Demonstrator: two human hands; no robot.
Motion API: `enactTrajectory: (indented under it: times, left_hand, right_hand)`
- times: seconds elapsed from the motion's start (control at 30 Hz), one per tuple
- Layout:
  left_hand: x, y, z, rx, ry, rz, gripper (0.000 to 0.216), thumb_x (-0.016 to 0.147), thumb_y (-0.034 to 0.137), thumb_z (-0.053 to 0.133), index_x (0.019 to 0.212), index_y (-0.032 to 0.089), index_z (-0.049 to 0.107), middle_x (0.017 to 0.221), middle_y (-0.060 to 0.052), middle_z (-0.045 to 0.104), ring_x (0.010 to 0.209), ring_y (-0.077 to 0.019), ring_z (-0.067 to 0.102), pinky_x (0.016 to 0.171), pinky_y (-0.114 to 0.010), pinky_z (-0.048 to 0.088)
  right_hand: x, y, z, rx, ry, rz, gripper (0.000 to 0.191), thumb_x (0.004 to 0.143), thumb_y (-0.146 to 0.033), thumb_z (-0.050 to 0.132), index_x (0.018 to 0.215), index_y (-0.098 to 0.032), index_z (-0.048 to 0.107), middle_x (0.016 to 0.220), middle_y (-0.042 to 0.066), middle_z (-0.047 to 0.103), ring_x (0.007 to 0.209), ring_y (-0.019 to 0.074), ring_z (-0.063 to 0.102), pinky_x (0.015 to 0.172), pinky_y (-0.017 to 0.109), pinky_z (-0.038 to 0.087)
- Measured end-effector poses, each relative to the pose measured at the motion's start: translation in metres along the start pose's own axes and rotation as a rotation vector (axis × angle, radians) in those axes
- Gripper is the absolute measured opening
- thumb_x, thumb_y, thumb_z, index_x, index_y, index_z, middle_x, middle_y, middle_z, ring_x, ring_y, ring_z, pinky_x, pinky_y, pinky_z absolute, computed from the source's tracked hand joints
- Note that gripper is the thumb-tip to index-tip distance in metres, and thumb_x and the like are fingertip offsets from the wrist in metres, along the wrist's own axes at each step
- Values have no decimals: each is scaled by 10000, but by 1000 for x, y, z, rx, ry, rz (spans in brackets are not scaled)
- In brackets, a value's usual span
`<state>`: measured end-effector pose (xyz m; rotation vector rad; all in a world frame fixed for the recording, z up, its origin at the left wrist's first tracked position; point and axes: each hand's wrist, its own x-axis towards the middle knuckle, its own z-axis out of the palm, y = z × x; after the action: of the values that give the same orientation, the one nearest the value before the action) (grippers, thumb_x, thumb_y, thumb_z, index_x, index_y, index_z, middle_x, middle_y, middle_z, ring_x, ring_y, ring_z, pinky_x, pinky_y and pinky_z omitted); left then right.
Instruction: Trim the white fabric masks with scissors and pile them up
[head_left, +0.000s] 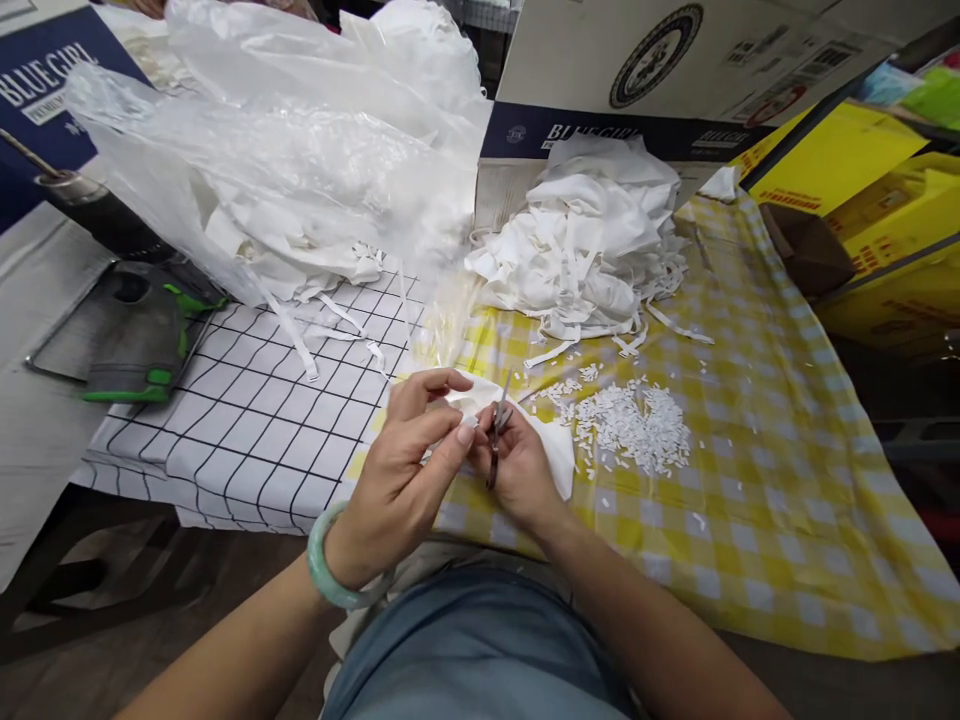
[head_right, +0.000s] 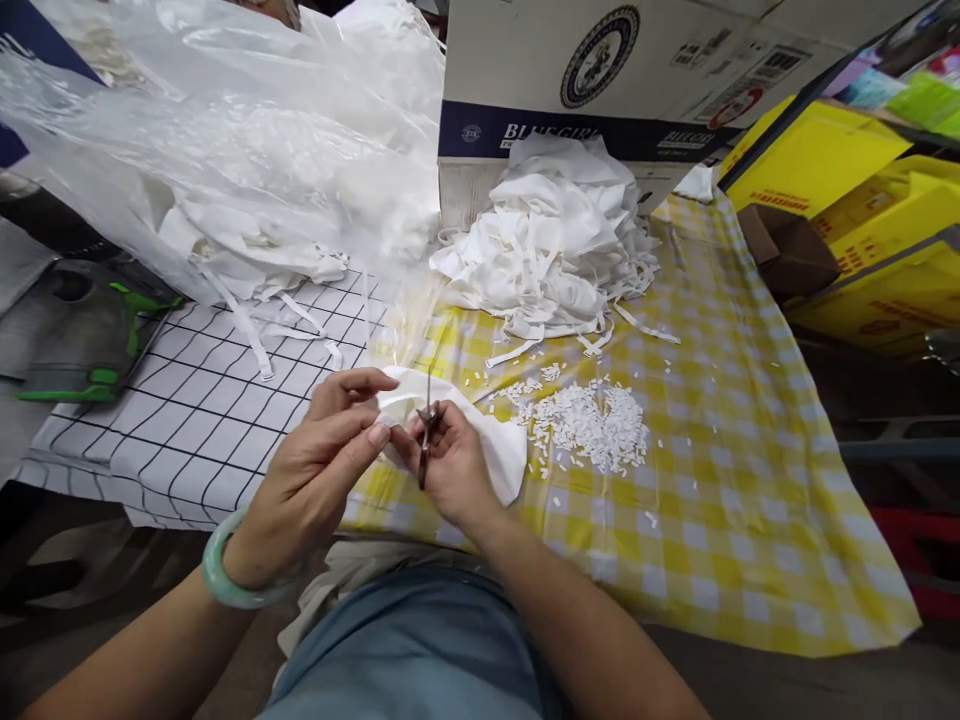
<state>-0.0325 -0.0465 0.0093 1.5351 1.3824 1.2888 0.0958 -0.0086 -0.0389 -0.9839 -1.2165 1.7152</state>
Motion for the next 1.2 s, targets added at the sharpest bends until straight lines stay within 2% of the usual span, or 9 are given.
enactTrajectory:
  times: [0.03,0.1,0.17,0.23,0.33,0.47,0.8,0.97,1.2]
  left_hand:
    - [2,-3,4,-101,-7,-34,261,943,258,508,759,204,684,1002,-75,576,1075,-236,536,955,-371,452]
    - [4,-10,14,-352,-16,-163,285,956,272,483,743,182,650,1007,-59,546,812,-161,554,727,-300,493]
    - [5,-16,25,-495,11,-267,300,955,291,488,716,162,616,982,-43,504,623,-97,450,558,-261,420]
    - [3,-20,35,-513,13,-293,305,957,299,491,717,155,611,1011,-39,477,595,-79,399,530,-253,377]
    - [-1,-20,49,-497,-74,-273,314,977,301,458,746,163,618,1068,-39,449,629,-84,405,552,-252,376]
    - [-4,-21,66,-480,-161,-258,305,985,293,437,743,169,577,1079,-49,422,715,-121,419,579,-252,387]
    - [0,-28,82,-430,-235,-164,313,999,216,371,737,177,536,1064,-61,405,922,-172,434,679,-240,410]
    - [2,-31,85,-380,-258,-100,331,1006,206,355,733,183,540,1028,-62,427,996,-191,424,835,-271,392]
    - [4,-35,90,-378,-261,-130,311,1006,216,379,738,189,535,1032,-58,433,1041,-195,415,901,-289,376]
  right_hand:
    - [-5,2,1,17,-17,19,397,692,-438,761,802,-246,432,761,-47,506,698,116,533,690,253,500]
    - [-14,0,-5,8,-37,39,391,719,-457,749,826,-242,440,781,-41,522,716,120,540,712,264,494]
    - [-22,-6,-20,-125,-41,28,366,751,-470,724,853,-238,460,795,-31,530,717,130,530,697,271,476]
    - [-29,-16,-39,-402,-8,-34,341,765,-482,710,868,-232,501,816,-8,548,748,156,518,695,288,452]
    - [-37,-29,-65,-856,43,-167,366,740,-527,724,837,-218,555,827,33,583,816,208,501,738,330,414]
    - [-43,-31,-79,-1096,32,-224,439,747,-620,686,711,-209,536,705,24,573,747,196,474,709,328,352]
    - [-47,-29,-93,-1104,45,-171,574,701,-708,684,555,-192,478,588,2,534,630,152,468,689,304,318]
    - [-45,-28,-96,-1075,39,-175,572,697,-686,704,543,-191,462,562,-10,544,609,143,476,678,298,311]
    - [-45,-26,-102,-1048,59,-181,534,721,-622,719,536,-182,480,517,-28,536,562,118,466,682,284,321]
